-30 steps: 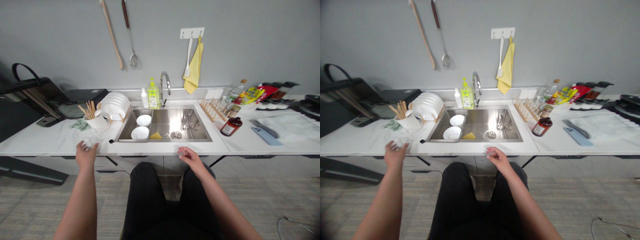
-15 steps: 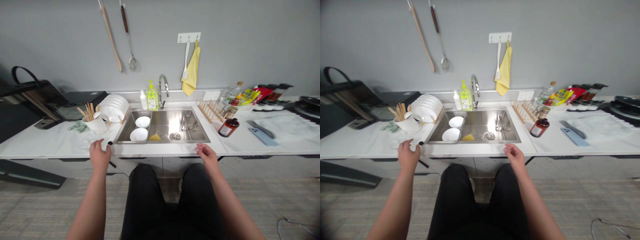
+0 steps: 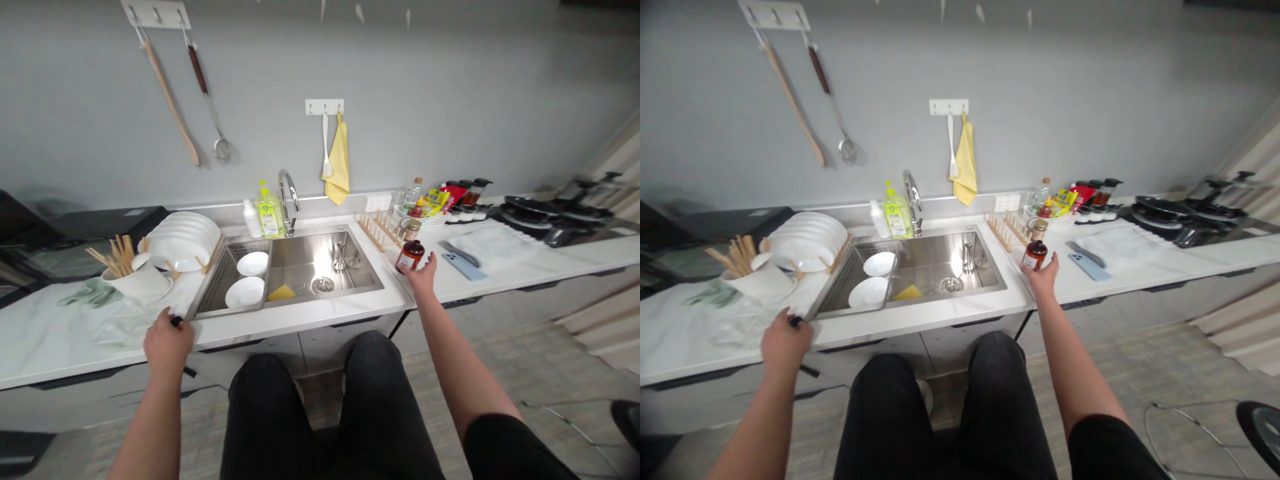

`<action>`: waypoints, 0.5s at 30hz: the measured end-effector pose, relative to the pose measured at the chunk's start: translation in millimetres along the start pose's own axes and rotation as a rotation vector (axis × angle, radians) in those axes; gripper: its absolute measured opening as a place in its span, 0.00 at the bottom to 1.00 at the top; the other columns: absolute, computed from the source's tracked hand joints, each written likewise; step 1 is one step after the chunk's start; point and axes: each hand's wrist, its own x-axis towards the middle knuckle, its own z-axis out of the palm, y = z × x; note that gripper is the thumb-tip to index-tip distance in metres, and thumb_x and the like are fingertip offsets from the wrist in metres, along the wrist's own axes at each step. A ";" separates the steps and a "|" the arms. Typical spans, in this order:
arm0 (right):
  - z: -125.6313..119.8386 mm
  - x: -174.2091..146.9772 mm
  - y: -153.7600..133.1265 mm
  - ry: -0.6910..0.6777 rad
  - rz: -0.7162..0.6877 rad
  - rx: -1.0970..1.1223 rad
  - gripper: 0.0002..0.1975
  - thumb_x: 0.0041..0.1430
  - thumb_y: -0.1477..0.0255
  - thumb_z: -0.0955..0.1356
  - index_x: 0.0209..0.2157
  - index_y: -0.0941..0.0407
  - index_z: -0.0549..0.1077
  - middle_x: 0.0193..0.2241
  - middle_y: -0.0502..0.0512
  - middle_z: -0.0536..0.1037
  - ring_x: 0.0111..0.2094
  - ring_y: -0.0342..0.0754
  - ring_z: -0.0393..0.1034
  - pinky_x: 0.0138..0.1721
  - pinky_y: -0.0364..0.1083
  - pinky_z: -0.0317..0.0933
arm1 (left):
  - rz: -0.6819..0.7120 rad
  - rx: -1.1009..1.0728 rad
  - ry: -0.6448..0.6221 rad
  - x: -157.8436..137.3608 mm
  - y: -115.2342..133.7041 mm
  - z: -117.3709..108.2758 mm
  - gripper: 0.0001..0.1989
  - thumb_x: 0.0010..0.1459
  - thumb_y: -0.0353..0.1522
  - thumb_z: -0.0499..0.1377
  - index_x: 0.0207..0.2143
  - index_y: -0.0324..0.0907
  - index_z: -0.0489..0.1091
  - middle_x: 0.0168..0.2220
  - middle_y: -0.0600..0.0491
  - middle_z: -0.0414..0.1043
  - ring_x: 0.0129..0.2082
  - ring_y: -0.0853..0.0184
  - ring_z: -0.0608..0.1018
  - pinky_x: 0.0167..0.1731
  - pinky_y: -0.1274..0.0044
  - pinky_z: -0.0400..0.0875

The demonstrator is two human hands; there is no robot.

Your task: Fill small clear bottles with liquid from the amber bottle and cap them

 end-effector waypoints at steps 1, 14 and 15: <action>7.0 6.0 1.9 -0.008 0.035 0.026 0.72 0.40 0.52 0.82 0.79 0.66 0.51 0.77 0.85 0.59 0.75 0.73 0.62 0.76 0.67 0.60 | -0.014 0.002 -0.007 -0.5 2.2 -2.0 0.37 0.62 0.36 0.60 0.72 0.31 0.71 0.53 0.30 0.82 0.54 0.37 0.82 0.56 0.53 0.78; 19.6 12.8 -3.5 0.002 0.223 0.040 0.46 0.35 0.53 0.83 0.55 0.56 0.74 0.53 0.71 0.85 0.51 0.66 0.80 0.59 0.64 0.72 | -0.019 -0.134 0.087 -23.0 13.2 -11.2 0.28 0.71 0.44 0.56 0.62 0.34 0.79 0.53 0.35 0.80 0.61 0.44 0.79 0.69 0.56 0.70; 17.4 10.6 -7.0 -0.003 0.225 0.031 0.44 0.35 0.53 0.84 0.54 0.56 0.74 0.52 0.71 0.86 0.50 0.66 0.80 0.58 0.64 0.72 | -0.027 -0.168 0.103 -31.6 18.2 -14.1 0.28 0.72 0.46 0.56 0.60 0.35 0.80 0.51 0.36 0.80 0.58 0.46 0.79 0.67 0.57 0.71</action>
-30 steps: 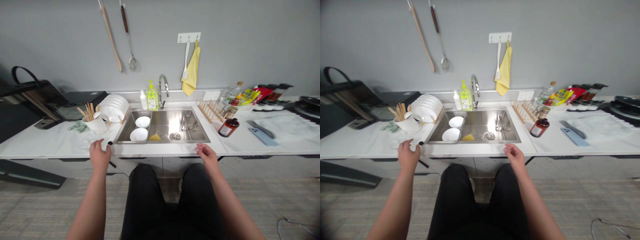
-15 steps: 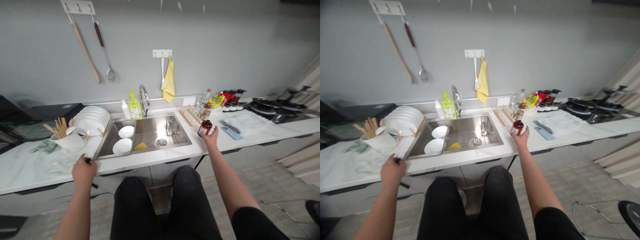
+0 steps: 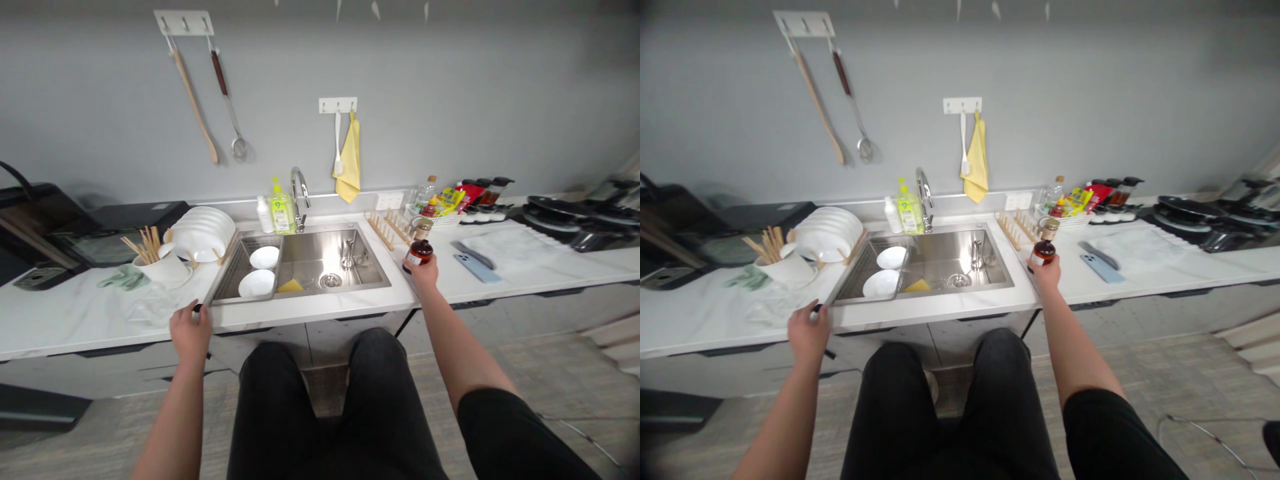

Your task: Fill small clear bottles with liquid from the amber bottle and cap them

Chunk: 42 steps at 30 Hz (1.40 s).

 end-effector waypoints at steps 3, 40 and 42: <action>-10.2 -12.9 -8.3 -0.049 -0.012 -0.014 0.44 0.35 0.53 0.84 0.53 0.57 0.75 0.52 0.72 0.86 0.49 0.65 0.80 0.57 0.62 0.72 | -0.073 -0.164 0.027 -32.8 18.8 -10.4 0.26 0.70 0.50 0.59 0.54 0.39 0.83 0.44 0.43 0.81 0.45 0.52 0.81 0.58 0.59 0.77; -127.6 -375.9 -134.1 -0.975 -0.433 0.334 0.39 0.44 0.68 0.86 0.60 0.53 0.81 0.53 0.59 0.89 0.51 0.63 0.85 0.55 0.58 0.76 | 0.538 -1.001 -0.411 -190.3 263.7 -135.8 0.02 0.64 0.29 0.74 0.39 0.46 0.87 0.44 0.48 0.90 0.44 0.59 0.91 0.50 0.66 0.87; -128.6 -377.2 -133.0 -0.963 -0.445 0.310 0.40 0.43 0.70 0.86 0.60 0.52 0.80 0.53 0.59 0.89 0.51 0.63 0.85 0.55 0.58 0.77 | 0.550 -0.964 -0.410 -190.2 260.8 -137.7 0.03 0.63 0.29 0.75 0.39 0.46 0.86 0.44 0.48 0.90 0.44 0.59 0.92 0.48 0.67 0.88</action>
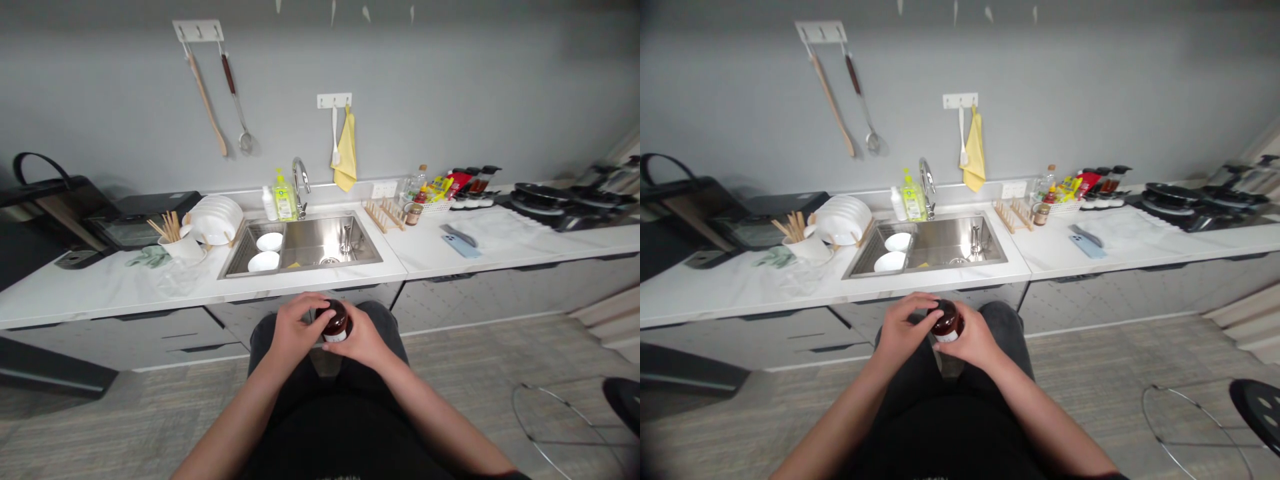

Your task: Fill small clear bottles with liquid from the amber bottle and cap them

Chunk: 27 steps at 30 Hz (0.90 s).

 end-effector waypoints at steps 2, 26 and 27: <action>0.8 -1.7 0.6 -0.003 -0.002 -0.026 0.40 0.42 0.73 0.86 0.59 0.52 0.80 0.53 0.58 0.89 0.51 0.63 0.85 0.56 0.58 0.77 | -0.007 0.021 -0.012 -3.0 -0.1 -2.3 0.04 0.64 0.29 0.74 0.40 0.46 0.86 0.44 0.48 0.90 0.44 0.59 0.92 0.48 0.67 0.88; 17.4 -19.4 9.1 -0.028 0.036 -0.045 0.37 0.42 0.71 0.87 0.55 0.52 0.81 0.48 0.54 0.88 0.45 0.59 0.84 0.50 0.54 0.75 | -0.132 -0.083 0.007 -41.7 -2.3 9.7 0.10 0.74 0.32 0.63 0.52 0.46 0.84 0.50 0.46 0.89 0.51 0.57 0.90 0.55 0.64 0.85; 17.7 -20.7 8.1 -0.026 0.039 -0.046 0.36 0.42 0.71 0.87 0.55 0.52 0.81 0.47 0.54 0.88 0.44 0.59 0.84 0.49 0.53 0.75 | -0.126 -0.091 -0.006 -44.0 -0.5 8.9 0.12 0.75 0.32 0.61 0.54 0.47 0.84 0.52 0.46 0.89 0.53 0.57 0.89 0.57 0.63 0.84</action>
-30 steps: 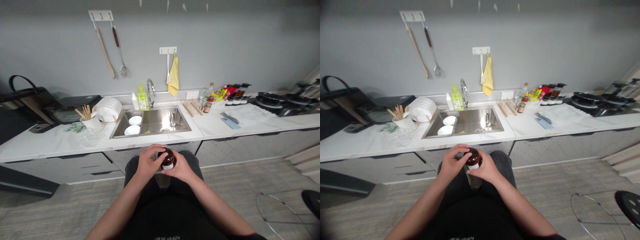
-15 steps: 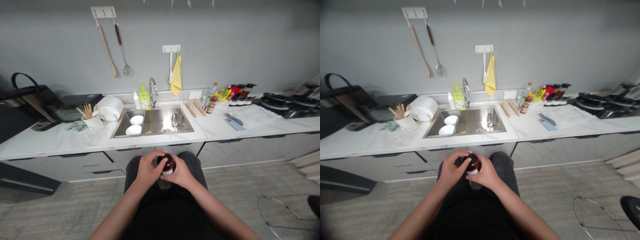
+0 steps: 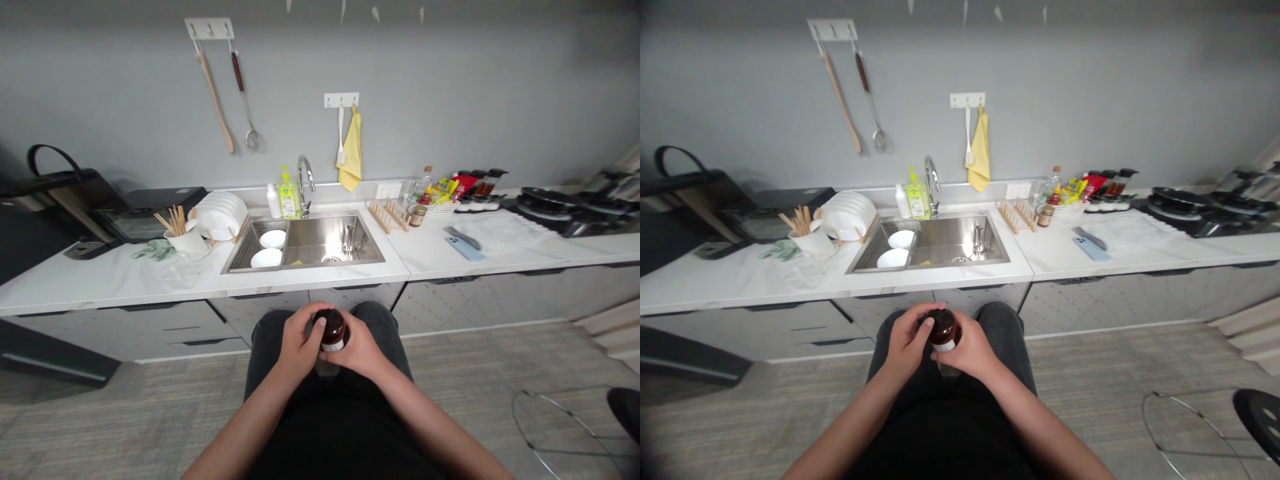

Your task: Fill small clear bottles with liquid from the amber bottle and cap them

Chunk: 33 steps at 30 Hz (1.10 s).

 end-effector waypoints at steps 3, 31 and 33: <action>1.5 -4.1 -2.4 0.005 -0.007 0.017 0.36 0.43 0.72 0.86 0.56 0.52 0.80 0.49 0.56 0.88 0.46 0.59 0.84 0.49 0.53 0.75 | 0.049 0.016 0.004 -3.7 5.4 1.0 0.10 0.73 0.33 0.65 0.52 0.47 0.84 0.55 0.45 0.86 0.57 0.55 0.87 0.60 0.61 0.83; 11.7 -32.1 -9.1 0.036 0.010 0.042 0.33 0.44 0.72 0.84 0.55 0.51 0.81 0.50 0.57 0.89 0.48 0.62 0.86 0.50 0.55 0.77 | -0.073 0.024 0.035 -31.5 -1.4 11.7 0.10 0.67 0.35 0.71 0.50 0.46 0.82 0.54 0.44 0.84 0.54 0.54 0.88 0.56 0.60 0.85; 10.4 -31.7 -8.5 0.032 -0.004 0.045 0.34 0.44 0.71 0.85 0.55 0.51 0.81 0.51 0.57 0.89 0.49 0.62 0.86 0.51 0.55 0.77 | -0.131 0.013 0.051 -33.0 -4.7 13.3 0.10 0.67 0.34 0.71 0.50 0.46 0.81 0.52 0.44 0.85 0.53 0.55 0.88 0.55 0.62 0.85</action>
